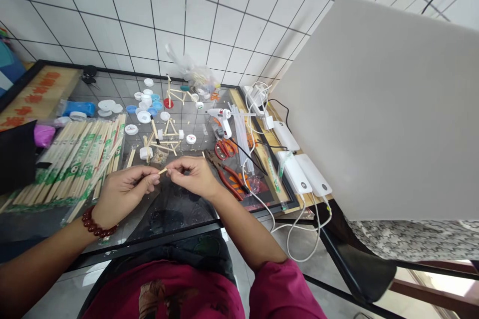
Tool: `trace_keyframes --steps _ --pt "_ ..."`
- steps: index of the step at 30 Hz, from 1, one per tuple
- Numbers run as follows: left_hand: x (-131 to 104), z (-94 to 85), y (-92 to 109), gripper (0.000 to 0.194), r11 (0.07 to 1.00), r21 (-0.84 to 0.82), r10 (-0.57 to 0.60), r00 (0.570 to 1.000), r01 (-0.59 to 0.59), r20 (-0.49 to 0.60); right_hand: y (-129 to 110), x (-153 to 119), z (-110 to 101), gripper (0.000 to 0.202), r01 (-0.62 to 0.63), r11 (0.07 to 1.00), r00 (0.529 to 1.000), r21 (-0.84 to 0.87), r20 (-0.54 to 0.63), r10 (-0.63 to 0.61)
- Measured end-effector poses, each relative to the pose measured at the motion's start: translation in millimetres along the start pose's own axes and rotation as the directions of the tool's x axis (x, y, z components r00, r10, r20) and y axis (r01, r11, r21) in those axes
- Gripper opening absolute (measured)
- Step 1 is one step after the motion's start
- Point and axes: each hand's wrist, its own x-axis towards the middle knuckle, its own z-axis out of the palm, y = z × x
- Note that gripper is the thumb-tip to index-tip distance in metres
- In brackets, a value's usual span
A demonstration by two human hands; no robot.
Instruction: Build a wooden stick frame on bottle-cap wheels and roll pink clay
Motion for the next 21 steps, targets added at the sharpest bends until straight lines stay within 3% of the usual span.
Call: trace_keyframes --steps 6,12,18,21 --pt "2.1 -0.3 3.2 0.012 0.993 0.082 0.094 0.993 -0.088 -0.07 1.9 0.5 1.3 0.028 -0.019 0.996 1.0 0.091 0.013 0.018" --pt "2.5 -1.1 5.8 0.012 0.984 0.098 0.151 0.988 -0.147 -0.039 3.2 0.7 -1.4 0.024 0.01 0.993 0.997 0.119 0.08 -0.02" --pt "2.0 0.1 4.5 0.013 0.98 0.097 0.178 0.984 -0.176 -0.009 1.1 0.0 0.2 0.01 0.071 0.996 0.997 -0.046 0.01 -0.07" --pt "1.0 0.5 3.1 0.015 0.988 0.069 0.134 0.991 -0.136 0.026 -0.9 -0.2 0.8 0.01 0.061 0.996 0.998 -0.06 0.009 -0.06"
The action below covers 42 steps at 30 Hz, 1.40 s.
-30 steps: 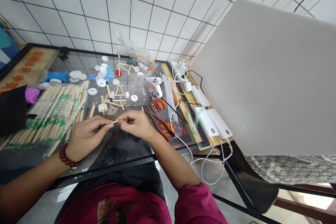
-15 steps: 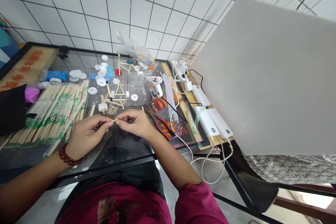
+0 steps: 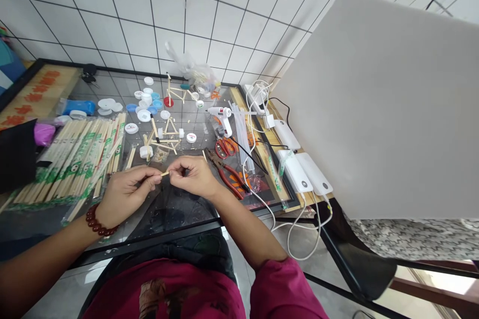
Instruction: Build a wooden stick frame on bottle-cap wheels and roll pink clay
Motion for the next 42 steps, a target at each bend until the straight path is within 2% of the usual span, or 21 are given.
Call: trace_keyframes --steps 4,7,11,17,23,25,27,30,36,39,42 --pt "-2 -0.5 -3 0.015 0.989 -0.082 -0.12 0.993 0.12 0.012 0 1 1 0.021 -0.109 0.984 0.994 0.14 0.019 0.108" --pt "-2 -0.9 -5 0.015 0.988 -0.081 -0.133 0.991 0.133 0.002 1 2 2 0.032 -0.212 0.935 0.977 0.283 0.059 0.204" --pt "0 -1.4 -6 0.016 0.998 -0.032 -0.047 0.999 0.047 0.005 0 4 0 0.039 -0.287 0.882 0.958 0.373 0.086 0.275" --pt "3 -2.6 -4 0.016 0.997 0.04 0.065 0.998 -0.065 0.014 -3 4 -7 0.036 -0.369 0.811 0.929 0.454 0.205 0.308" --pt "2 -4.3 -6 0.019 0.956 0.172 0.235 0.972 -0.236 0.03 -1 3 -9 0.027 -0.387 0.841 0.919 0.377 0.229 0.321" --pt "1 -4.5 -7 0.021 0.944 0.207 0.25 0.967 -0.256 0.054 -1 2 -6 0.024 -0.377 0.863 0.925 0.336 0.191 0.329" --pt "1 -4.3 -7 0.021 0.952 0.206 0.216 0.974 -0.225 0.066 -3 1 -1 0.023 -0.349 0.884 0.937 0.312 0.115 0.329" --pt "1 -3.6 -6 0.019 0.985 0.127 0.105 0.992 -0.114 0.073 -6 1 5 0.026 -0.323 0.902 0.945 0.286 0.042 0.325" --pt "2 -2.8 -4 0.02 0.995 -0.048 -0.083 0.99 0.089 0.113 -6 3 1 0.033 -0.336 0.856 0.941 0.393 0.114 0.317" --pt "3 -4.0 -5 0.02 0.997 -0.027 -0.068 0.993 0.07 0.095 -2 3 0 0.039 -0.368 0.789 0.928 0.492 0.145 0.343" --pt "4 -5.4 -4 0.022 0.999 0.045 0.022 0.995 -0.026 0.097 1 4 1 0.036 -0.393 0.747 0.917 0.536 0.166 0.363"
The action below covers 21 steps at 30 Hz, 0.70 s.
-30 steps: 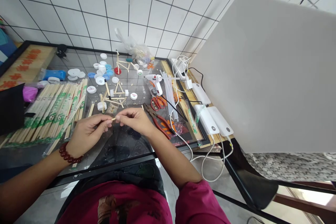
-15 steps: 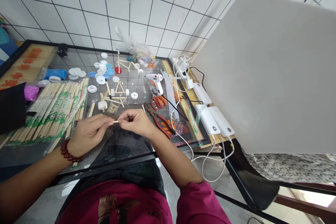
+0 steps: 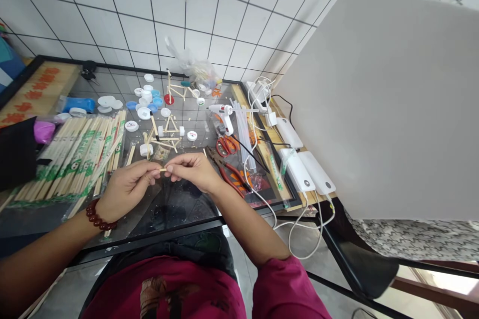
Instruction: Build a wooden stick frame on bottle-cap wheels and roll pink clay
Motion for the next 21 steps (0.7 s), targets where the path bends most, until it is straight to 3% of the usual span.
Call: trace_keyframes --steps 8,16,21 --pt "-3 2.0 0 0.024 0.981 0.161 0.12 0.991 -0.11 -0.054 1 0 0 0.036 -0.018 1.0 0.999 -0.015 0.032 0.018" --pt "-4 2.4 5 0.026 0.967 0.204 0.16 0.987 -0.151 -0.032 2 -2 10 0.037 0.08 0.989 0.997 -0.128 -0.01 -0.082" --pt "-3 0.4 7 0.025 0.986 0.147 0.089 0.995 -0.082 -0.039 1 -2 13 0.044 0.039 0.996 0.999 -0.084 0.001 -0.04"
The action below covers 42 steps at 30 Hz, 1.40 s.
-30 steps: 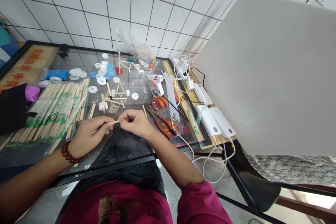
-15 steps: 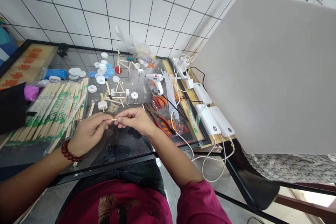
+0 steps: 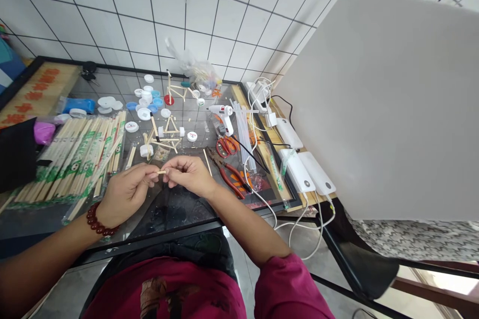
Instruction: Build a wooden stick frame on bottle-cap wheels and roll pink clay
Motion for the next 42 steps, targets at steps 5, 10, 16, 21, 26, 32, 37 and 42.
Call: trace_keyframes --steps 5,10,16,21,26,32,37,42 --pt "0 -0.7 -2 0.023 0.998 -0.039 -0.042 0.999 0.041 -0.021 -2 0 0 0.04 -0.014 0.995 1.0 0.103 0.006 0.014" --pt "0 1.5 -2 0.019 0.961 -0.184 -0.205 0.979 0.205 0.022 -1 1 -2 0.038 -0.039 0.988 0.999 0.149 0.006 0.039" --pt "8 -1.8 8 0.039 0.267 -0.681 -0.516 0.698 0.681 0.496 -6 3 -11 0.042 0.021 0.997 0.995 0.068 -0.1 -0.014" --pt "10 -3.4 10 0.043 0.049 -0.675 -0.532 0.592 0.736 0.606 -14 1 -19 0.049 0.141 0.989 0.978 0.048 -0.161 -0.132" --pt "11 -1.7 9 0.049 -0.005 -0.668 -0.56 0.551 0.744 0.618 -13 0 -21 0.057 0.227 0.97 0.966 0.081 -0.147 -0.214" --pt "12 -3.0 7 0.045 -0.032 -0.674 -0.554 0.548 0.738 0.626 -11 -1 -18 0.035 0.221 0.966 0.975 -0.131 0.003 -0.222" --pt "11 -1.3 5 0.045 -0.049 -0.688 -0.499 0.579 0.724 0.645 -11 1 -18 0.033 0.296 0.936 0.955 -0.193 0.085 -0.284" --pt "14 -2.6 7 0.052 -0.086 -0.662 -0.515 0.536 0.745 0.67 -14 0 -30 0.041 0.276 0.954 0.953 -0.114 0.165 -0.256"
